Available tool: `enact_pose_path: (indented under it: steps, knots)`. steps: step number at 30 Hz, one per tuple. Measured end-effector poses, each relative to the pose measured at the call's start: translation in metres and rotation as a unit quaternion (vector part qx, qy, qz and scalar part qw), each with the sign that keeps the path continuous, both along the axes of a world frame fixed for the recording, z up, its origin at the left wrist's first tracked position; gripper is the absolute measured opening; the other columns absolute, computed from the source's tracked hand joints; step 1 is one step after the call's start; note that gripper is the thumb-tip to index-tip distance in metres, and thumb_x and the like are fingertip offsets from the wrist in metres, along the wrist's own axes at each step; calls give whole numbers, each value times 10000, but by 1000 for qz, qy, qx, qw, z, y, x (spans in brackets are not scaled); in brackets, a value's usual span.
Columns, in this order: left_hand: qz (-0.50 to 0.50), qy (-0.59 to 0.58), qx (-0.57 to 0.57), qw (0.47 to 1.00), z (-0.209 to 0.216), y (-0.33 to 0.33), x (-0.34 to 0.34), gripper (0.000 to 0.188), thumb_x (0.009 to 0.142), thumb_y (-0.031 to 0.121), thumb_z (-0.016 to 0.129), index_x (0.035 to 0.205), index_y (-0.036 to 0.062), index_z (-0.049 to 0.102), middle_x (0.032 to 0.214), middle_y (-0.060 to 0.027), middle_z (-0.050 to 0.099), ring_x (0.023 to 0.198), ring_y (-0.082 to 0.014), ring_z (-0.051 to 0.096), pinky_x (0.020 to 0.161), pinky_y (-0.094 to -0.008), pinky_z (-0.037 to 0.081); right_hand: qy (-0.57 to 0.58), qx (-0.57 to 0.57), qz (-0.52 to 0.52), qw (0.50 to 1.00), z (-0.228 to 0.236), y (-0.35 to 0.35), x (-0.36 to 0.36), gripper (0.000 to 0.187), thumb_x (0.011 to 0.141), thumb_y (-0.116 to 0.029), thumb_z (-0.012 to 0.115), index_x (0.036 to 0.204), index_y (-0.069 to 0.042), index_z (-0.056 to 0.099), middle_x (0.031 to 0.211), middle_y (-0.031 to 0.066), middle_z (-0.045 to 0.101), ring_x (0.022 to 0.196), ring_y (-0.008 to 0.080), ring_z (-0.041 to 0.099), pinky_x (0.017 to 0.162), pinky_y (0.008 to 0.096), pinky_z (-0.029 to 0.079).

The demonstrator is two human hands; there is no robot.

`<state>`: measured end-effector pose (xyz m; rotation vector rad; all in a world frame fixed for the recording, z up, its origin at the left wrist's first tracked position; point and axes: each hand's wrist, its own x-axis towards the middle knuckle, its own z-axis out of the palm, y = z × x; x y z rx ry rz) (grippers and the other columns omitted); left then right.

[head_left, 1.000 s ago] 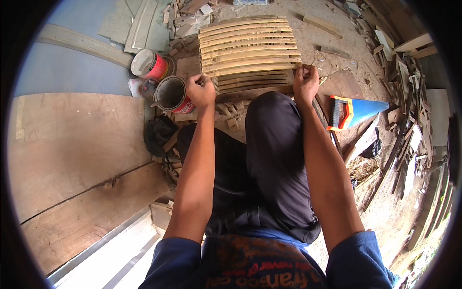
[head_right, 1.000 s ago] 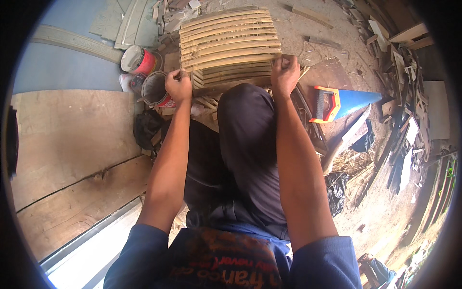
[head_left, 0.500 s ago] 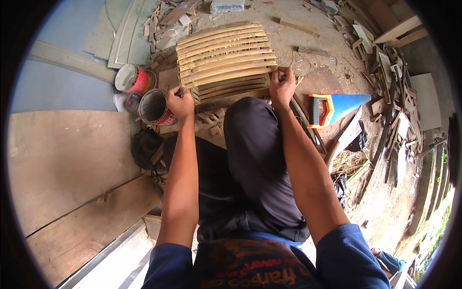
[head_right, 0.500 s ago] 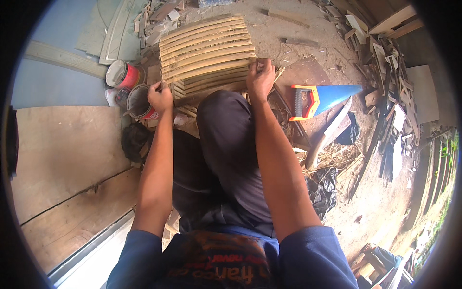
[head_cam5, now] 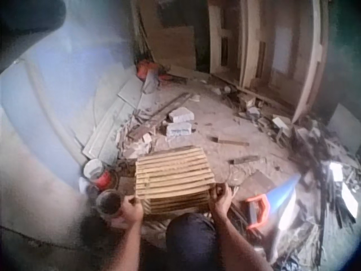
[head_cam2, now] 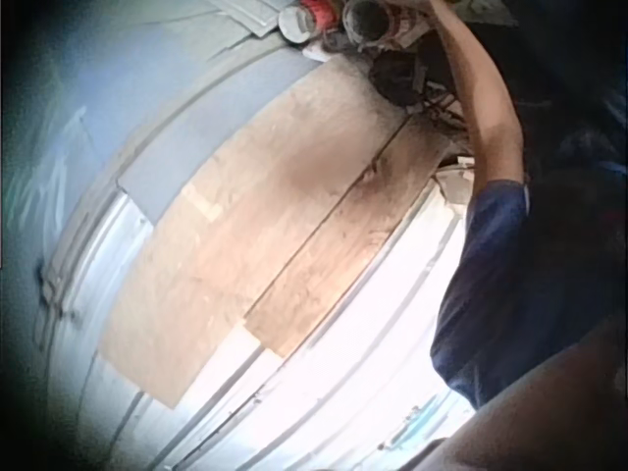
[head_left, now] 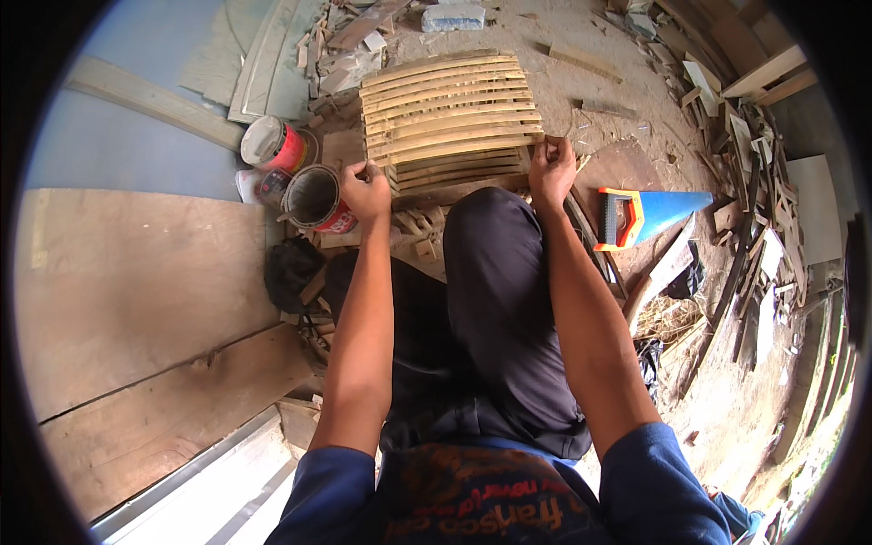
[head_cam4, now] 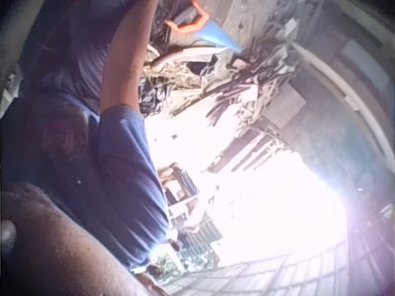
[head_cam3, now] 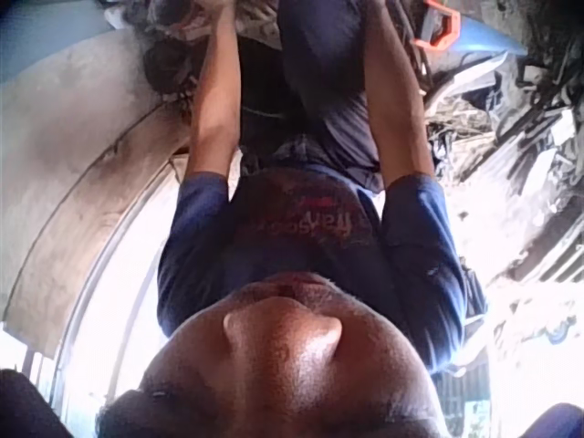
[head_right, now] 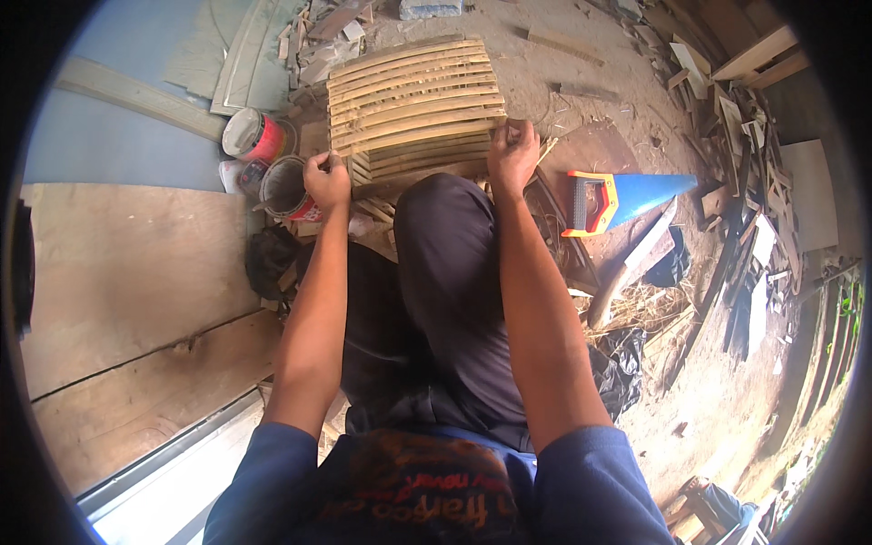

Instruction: The person assembles a small wooden stool by cutting thin wooden strips to size, filing edges, and nailing them into place. They use a hand saw, metal file, hammer, and nails to construct the slatted seat and frame.

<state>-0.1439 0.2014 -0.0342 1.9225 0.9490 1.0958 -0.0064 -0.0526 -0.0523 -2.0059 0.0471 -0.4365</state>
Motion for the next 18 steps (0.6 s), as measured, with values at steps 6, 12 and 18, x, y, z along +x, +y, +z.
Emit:
enact_pose_path:
  steps: [6, 12, 18]
  knots:
    - [-5, -10, 17, 1000, -6, 4, -1, 140, 881, 93, 699, 922, -40, 683, 854, -169, 700, 769, -282, 665, 718, -382, 515, -7, 21, 21, 1000, -5, -2, 3, 180, 861, -169, 701, 990, -50, 664, 899, 188, 625, 872, 373, 610, 798, 462, 480]
    - [-10, -3, 13, 1000, -15, 4, 1, 176, 861, 131, 712, 922, -34, 697, 876, -176, 713, 803, -300, 679, 769, -389, 526, -10, 23, 21, 999, -16, -6, 8, 214, 874, -221, 732, 984, -56, 651, 891, 209, 625, 877, 399, 609, 794, 489, 478]
    - [-20, -31, -150, 988, -28, 30, 4, 255, 902, 182, 711, 980, -60, 715, 927, -147, 723, 845, -238, 651, 821, -361, 499, 68, 33, 23, 997, -3, 1, 7, 304, 921, -280, 695, 1088, -33, 636, 967, 256, 631, 930, 434, 618, 856, 500, 497]
